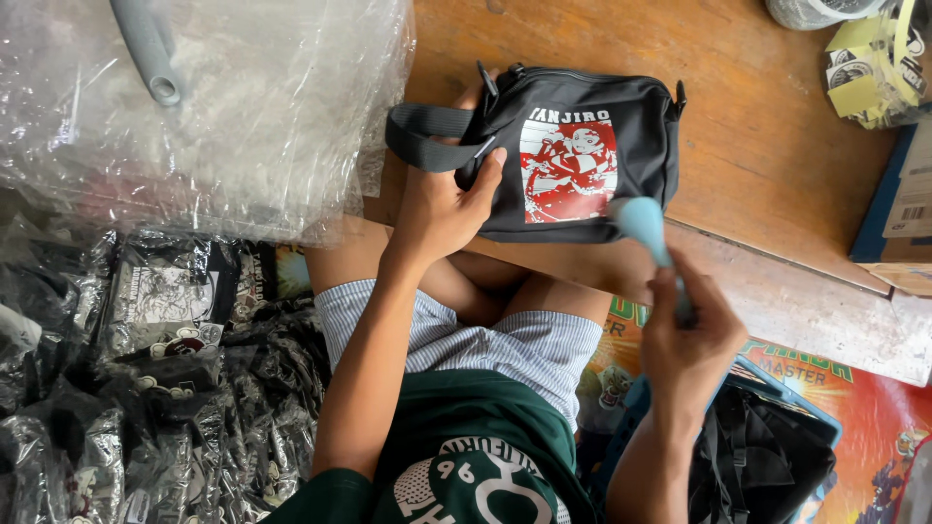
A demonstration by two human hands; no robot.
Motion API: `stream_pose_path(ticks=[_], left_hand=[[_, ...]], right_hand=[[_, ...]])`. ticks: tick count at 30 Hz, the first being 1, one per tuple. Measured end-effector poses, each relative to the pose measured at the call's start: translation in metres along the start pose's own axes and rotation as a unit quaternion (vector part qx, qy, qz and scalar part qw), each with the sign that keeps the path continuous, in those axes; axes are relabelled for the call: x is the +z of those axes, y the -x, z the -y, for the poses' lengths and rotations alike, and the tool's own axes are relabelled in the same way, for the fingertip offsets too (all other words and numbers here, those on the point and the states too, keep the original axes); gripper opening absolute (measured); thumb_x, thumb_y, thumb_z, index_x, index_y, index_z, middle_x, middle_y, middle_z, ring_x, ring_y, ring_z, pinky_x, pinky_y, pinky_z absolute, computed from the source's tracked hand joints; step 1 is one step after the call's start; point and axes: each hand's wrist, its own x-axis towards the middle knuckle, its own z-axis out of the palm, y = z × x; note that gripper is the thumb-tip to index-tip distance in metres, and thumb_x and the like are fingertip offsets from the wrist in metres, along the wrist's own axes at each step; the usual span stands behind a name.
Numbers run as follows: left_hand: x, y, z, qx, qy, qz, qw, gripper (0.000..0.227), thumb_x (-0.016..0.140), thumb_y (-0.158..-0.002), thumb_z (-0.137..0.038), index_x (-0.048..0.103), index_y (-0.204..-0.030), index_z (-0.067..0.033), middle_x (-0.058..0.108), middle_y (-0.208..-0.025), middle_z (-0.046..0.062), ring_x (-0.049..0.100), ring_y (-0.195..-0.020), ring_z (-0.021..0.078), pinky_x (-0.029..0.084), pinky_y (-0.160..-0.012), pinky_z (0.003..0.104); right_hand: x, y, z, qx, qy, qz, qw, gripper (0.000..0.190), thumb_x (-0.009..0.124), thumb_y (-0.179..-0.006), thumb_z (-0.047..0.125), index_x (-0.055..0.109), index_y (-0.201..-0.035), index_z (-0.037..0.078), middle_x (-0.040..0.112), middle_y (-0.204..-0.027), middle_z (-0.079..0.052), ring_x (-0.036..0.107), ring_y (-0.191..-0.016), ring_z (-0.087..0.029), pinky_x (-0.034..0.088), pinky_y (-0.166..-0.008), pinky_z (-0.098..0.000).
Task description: The person cleans a small black pouch using a brush and a duster. They brush the front surface of the pouch, turn it over to brush the back, and then use a duster to wipe a plastic sheet and the pouch itself.
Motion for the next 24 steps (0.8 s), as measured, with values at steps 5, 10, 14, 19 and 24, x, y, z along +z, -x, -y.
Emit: stream_pose_path(ticks=[5, 10, 14, 19, 24], left_hand=[[0.009, -0.003, 0.004, 0.020, -0.032, -0.039, 0.999, 0.048, 0.060, -0.107, -0.007, 0.044, -0.152, -0.0048, 0.057, -0.151, 0.014, 0.055, -0.145, 0.0311, 0.035, -0.129, 0.040], [0.013, -0.008, 0.005, 0.013, -0.036, -0.083, 0.996, 0.049, 0.074, -0.095, -0.015, 0.059, -0.141, -0.0065, 0.065, -0.136, 0.009, 0.062, -0.131, 0.0276, 0.047, -0.115, 0.045], [0.014, -0.006, 0.005, 0.027, -0.042, -0.089, 0.995, 0.049, 0.074, -0.093, -0.012, 0.060, -0.140, -0.0040, 0.067, -0.133, 0.014, 0.062, -0.130, 0.0320, 0.047, -0.113, 0.047], [0.012, -0.008, 0.000, 0.065, -0.063, -0.077, 0.993, 0.051, 0.074, -0.097, -0.016, 0.058, -0.144, -0.0040, 0.064, -0.138, 0.020, 0.058, -0.134, 0.0358, 0.045, -0.115, 0.051], [0.007, -0.006, -0.004, 0.033, -0.037, -0.045, 0.998, 0.053, 0.068, -0.103, -0.024, 0.052, -0.148, -0.0018, 0.058, -0.144, 0.027, 0.049, -0.140, 0.0422, 0.039, -0.118, 0.058]], right_hand=[[-0.003, -0.007, 0.019, -0.047, -0.016, -0.037, 0.998, 0.025, 0.055, -0.112, 0.005, 0.070, -0.129, -0.005, 0.065, -0.089, -0.012, 0.061, -0.082, -0.018, 0.047, -0.075, -0.0325], [0.017, -0.007, 0.024, -0.071, -0.057, 0.002, 0.996, 0.018, 0.068, -0.101, -0.003, 0.077, -0.117, -0.005, 0.065, -0.073, -0.015, 0.045, -0.051, -0.015, 0.032, -0.049, -0.0299], [0.003, -0.023, -0.006, -0.106, 0.020, -0.067, 0.992, 0.018, 0.068, -0.107, -0.009, 0.076, -0.122, -0.014, 0.064, -0.078, -0.022, 0.053, -0.058, -0.023, 0.034, -0.051, -0.0318], [0.006, -0.021, 0.003, -0.099, -0.033, -0.044, 0.994, 0.019, 0.068, -0.107, -0.001, 0.077, -0.123, -0.005, 0.066, -0.081, -0.015, 0.052, -0.060, -0.019, 0.035, -0.054, -0.0314], [0.023, -0.011, 0.037, -0.107, -0.079, 0.036, 0.990, 0.019, 0.072, -0.098, 0.009, 0.079, -0.115, 0.009, 0.068, -0.073, -0.009, 0.054, -0.053, -0.018, 0.039, -0.050, -0.0290]])
